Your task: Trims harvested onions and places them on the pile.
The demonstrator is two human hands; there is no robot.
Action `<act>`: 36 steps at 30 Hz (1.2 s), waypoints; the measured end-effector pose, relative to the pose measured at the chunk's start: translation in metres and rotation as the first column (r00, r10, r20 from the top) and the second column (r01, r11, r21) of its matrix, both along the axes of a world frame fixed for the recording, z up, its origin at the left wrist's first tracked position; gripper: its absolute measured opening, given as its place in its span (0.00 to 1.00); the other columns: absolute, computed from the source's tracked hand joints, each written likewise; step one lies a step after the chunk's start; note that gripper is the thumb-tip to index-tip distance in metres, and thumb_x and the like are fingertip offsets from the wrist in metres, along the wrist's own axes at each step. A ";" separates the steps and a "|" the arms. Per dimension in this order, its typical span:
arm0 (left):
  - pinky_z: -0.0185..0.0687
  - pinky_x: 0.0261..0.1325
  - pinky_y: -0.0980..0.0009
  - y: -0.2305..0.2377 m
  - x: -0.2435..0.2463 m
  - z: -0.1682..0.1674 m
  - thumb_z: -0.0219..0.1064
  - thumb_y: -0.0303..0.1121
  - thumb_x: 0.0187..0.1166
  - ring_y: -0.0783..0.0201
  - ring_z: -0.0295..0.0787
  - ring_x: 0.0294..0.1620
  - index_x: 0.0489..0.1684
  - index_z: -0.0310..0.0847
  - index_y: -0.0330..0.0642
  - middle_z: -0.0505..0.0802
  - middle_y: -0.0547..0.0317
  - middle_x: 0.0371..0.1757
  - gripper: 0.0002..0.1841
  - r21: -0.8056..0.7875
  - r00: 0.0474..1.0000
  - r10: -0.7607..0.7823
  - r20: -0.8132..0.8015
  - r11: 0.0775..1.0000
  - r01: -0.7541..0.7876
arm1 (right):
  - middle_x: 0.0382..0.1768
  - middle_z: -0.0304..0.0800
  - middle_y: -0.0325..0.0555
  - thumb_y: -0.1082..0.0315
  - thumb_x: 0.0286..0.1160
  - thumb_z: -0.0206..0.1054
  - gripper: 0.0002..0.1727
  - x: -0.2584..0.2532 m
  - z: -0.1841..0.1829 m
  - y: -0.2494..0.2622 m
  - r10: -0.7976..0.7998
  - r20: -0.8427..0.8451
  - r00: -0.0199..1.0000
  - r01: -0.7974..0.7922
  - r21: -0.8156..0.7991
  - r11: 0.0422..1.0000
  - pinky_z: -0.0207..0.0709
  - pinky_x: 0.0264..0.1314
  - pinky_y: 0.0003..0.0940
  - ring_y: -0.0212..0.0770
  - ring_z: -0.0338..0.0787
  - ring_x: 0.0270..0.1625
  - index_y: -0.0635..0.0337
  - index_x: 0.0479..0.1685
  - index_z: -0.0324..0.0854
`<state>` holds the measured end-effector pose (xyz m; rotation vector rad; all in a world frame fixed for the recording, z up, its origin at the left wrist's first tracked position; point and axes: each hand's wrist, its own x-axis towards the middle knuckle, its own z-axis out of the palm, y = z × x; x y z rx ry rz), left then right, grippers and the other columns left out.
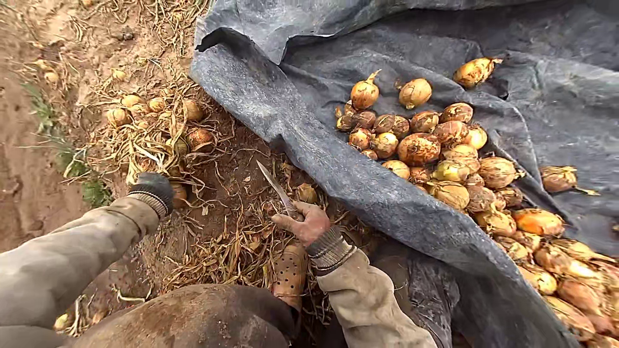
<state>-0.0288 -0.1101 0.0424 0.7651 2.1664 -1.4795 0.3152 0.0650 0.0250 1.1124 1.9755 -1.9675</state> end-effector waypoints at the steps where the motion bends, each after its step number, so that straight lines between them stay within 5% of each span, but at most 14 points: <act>1: 0.77 0.65 0.35 0.003 0.005 0.006 0.79 0.41 0.65 0.34 0.86 0.63 0.43 0.90 0.31 0.91 0.34 0.56 0.20 0.004 1.000 -0.019 0.024 1.000 0.019 | 0.41 0.90 0.54 0.32 0.68 0.72 0.37 -0.001 -0.005 0.000 0.029 0.033 0.999 -0.030 0.010 1.000 0.80 0.55 0.59 0.53 0.89 0.46 0.59 0.55 0.85; 4: 0.75 0.67 0.38 -0.006 0.008 0.035 0.79 0.40 0.65 0.44 0.86 0.63 0.37 0.96 0.50 0.95 0.55 0.51 0.08 0.342 0.936 -0.323 0.142 0.903 0.260 | 0.57 0.89 0.65 0.28 0.71 0.66 0.46 -0.003 -0.030 -0.009 0.031 0.080 0.996 -0.026 -0.056 0.998 0.77 0.69 0.65 0.61 0.88 0.62 0.64 0.72 0.76; 6: 0.75 0.68 0.34 -0.018 0.015 0.050 0.76 0.30 0.67 0.41 0.88 0.63 0.35 0.98 0.48 0.97 0.54 0.49 0.05 0.773 0.833 -0.533 0.151 0.589 0.236 | 0.57 0.89 0.67 0.29 0.71 0.67 0.47 -0.007 -0.037 -0.016 0.024 0.081 0.996 -0.019 -0.067 0.998 0.76 0.69 0.66 0.63 0.88 0.62 0.65 0.74 0.75; 8: 0.70 0.76 0.35 -0.018 0.038 0.054 0.66 0.28 0.66 0.40 0.86 0.68 0.36 0.97 0.41 0.97 0.51 0.52 0.11 0.974 0.783 -0.610 0.121 0.225 0.024 | 0.53 0.90 0.64 0.28 0.71 0.65 0.46 -0.009 -0.032 -0.015 0.061 0.048 0.997 -0.059 -0.051 0.997 0.78 0.66 0.65 0.60 0.89 0.59 0.64 0.68 0.77; 10: 0.71 0.82 0.55 -0.012 0.079 0.058 0.64 0.28 0.65 0.54 0.85 0.73 0.34 0.94 0.36 0.96 0.54 0.55 0.11 0.955 0.798 -0.556 0.231 -0.026 -0.294 | 0.46 0.91 0.59 0.28 0.70 0.66 0.43 -0.008 -0.021 -0.014 0.063 -0.077 0.995 -0.066 -0.041 0.997 0.80 0.60 0.61 0.55 0.90 0.51 0.63 0.62 0.81; 12: 0.83 0.69 0.72 -0.006 0.120 0.060 0.65 0.26 0.65 0.72 0.89 0.61 0.30 0.91 0.38 0.96 0.64 0.49 0.07 0.830 0.789 -0.485 0.377 -0.202 -0.520 | 0.44 0.91 0.53 0.25 0.65 0.67 0.44 -0.005 -0.008 -0.016 0.030 -0.244 0.969 -0.036 -0.020 0.999 0.83 0.56 0.56 0.48 0.90 0.48 0.61 0.59 0.84; 16: 0.88 0.57 0.75 0.002 0.170 0.064 0.66 0.26 0.69 0.75 0.92 0.48 0.30 0.91 0.41 0.96 0.66 0.40 0.06 0.667 0.669 -0.510 0.541 -0.225 -0.711 | 0.54 0.93 0.50 0.21 0.60 0.66 0.53 0.005 0.009 -0.028 -0.141 -0.494 0.858 0.138 -0.043 0.990 0.84 0.64 0.40 0.34 0.90 0.56 0.62 0.69 0.82; 19: 0.90 0.51 0.79 -0.004 0.171 0.050 0.72 0.54 0.77 0.80 0.92 0.46 0.45 0.94 0.61 0.97 0.78 0.46 0.12 0.595 0.537 -0.626 0.566 -0.141 -0.791 | 0.41 0.93 0.40 0.18 0.68 0.52 0.50 0.008 0.010 -0.032 -0.233 -0.589 0.773 0.288 -0.001 0.958 0.85 0.45 0.31 0.24 0.88 0.39 0.59 0.59 0.87; 21: 0.90 0.43 0.79 -0.002 0.167 0.050 0.70 0.63 0.75 0.81 0.91 0.40 0.51 0.91 0.62 0.96 0.79 0.42 0.20 0.556 0.466 -0.647 0.603 -0.079 -0.828 | 0.37 0.92 0.39 0.22 0.76 0.47 0.47 0.008 0.009 -0.030 -0.252 -0.593 0.765 0.340 0.038 0.940 0.84 0.41 0.31 0.24 0.86 0.34 0.59 0.57 0.88; 23: 0.90 0.45 0.78 0.003 0.162 0.050 0.70 0.66 0.73 0.81 0.91 0.41 0.45 0.92 0.59 0.95 0.78 0.40 0.23 0.624 0.515 -0.646 0.564 -0.074 -0.778 | 0.35 0.92 0.38 0.22 0.77 0.45 0.45 0.008 0.010 -0.028 -0.253 -0.546 0.799 0.332 0.050 0.942 0.85 0.42 0.36 0.27 0.87 0.34 0.54 0.50 0.91; 26: 0.90 0.51 0.73 0.007 0.144 0.047 0.71 0.61 0.75 0.76 0.92 0.44 0.32 0.93 0.50 0.96 0.69 0.37 0.23 0.836 0.609 -0.728 0.314 -0.091 -0.541 | 0.18 0.78 0.33 0.23 0.79 0.42 0.42 0.002 0.008 -0.033 -0.310 -0.478 0.822 0.351 -0.004 0.936 0.76 0.25 0.36 0.29 0.77 0.20 0.50 0.31 0.86; 30: 0.89 0.50 0.54 0.008 0.121 0.046 0.63 0.48 0.78 0.59 0.94 0.41 0.27 0.91 0.43 0.96 0.54 0.33 0.19 0.989 0.623 -0.779 -0.068 -0.135 -0.062 | 0.17 0.80 0.36 0.30 0.83 0.47 0.38 -0.004 0.003 -0.036 -0.382 -0.356 0.853 0.374 -0.094 0.923 0.75 0.26 0.40 0.32 0.77 0.20 0.53 0.28 0.88; 33: 0.90 0.46 0.51 0.011 0.121 0.044 0.62 0.37 0.74 0.54 0.95 0.40 0.27 0.90 0.41 0.95 0.51 0.33 0.13 0.992 0.680 -0.726 -0.104 -0.127 0.016 | 0.19 0.81 0.38 0.30 0.83 0.47 0.39 -0.006 0.000 -0.035 -0.373 -0.309 0.875 0.379 -0.041 0.924 0.76 0.31 0.44 0.35 0.80 0.24 0.54 0.25 0.87; 36: 0.90 0.49 0.50 0.017 0.122 0.040 0.61 0.35 0.73 0.53 0.96 0.42 0.29 0.91 0.39 0.97 0.49 0.36 0.13 0.991 0.710 -0.697 -0.094 -0.137 -0.004 | 0.15 0.76 0.37 0.30 0.83 0.49 0.39 -0.005 0.000 -0.037 -0.422 -0.332 0.844 0.417 -0.091 0.904 0.71 0.23 0.39 0.33 0.74 0.17 0.53 0.20 0.84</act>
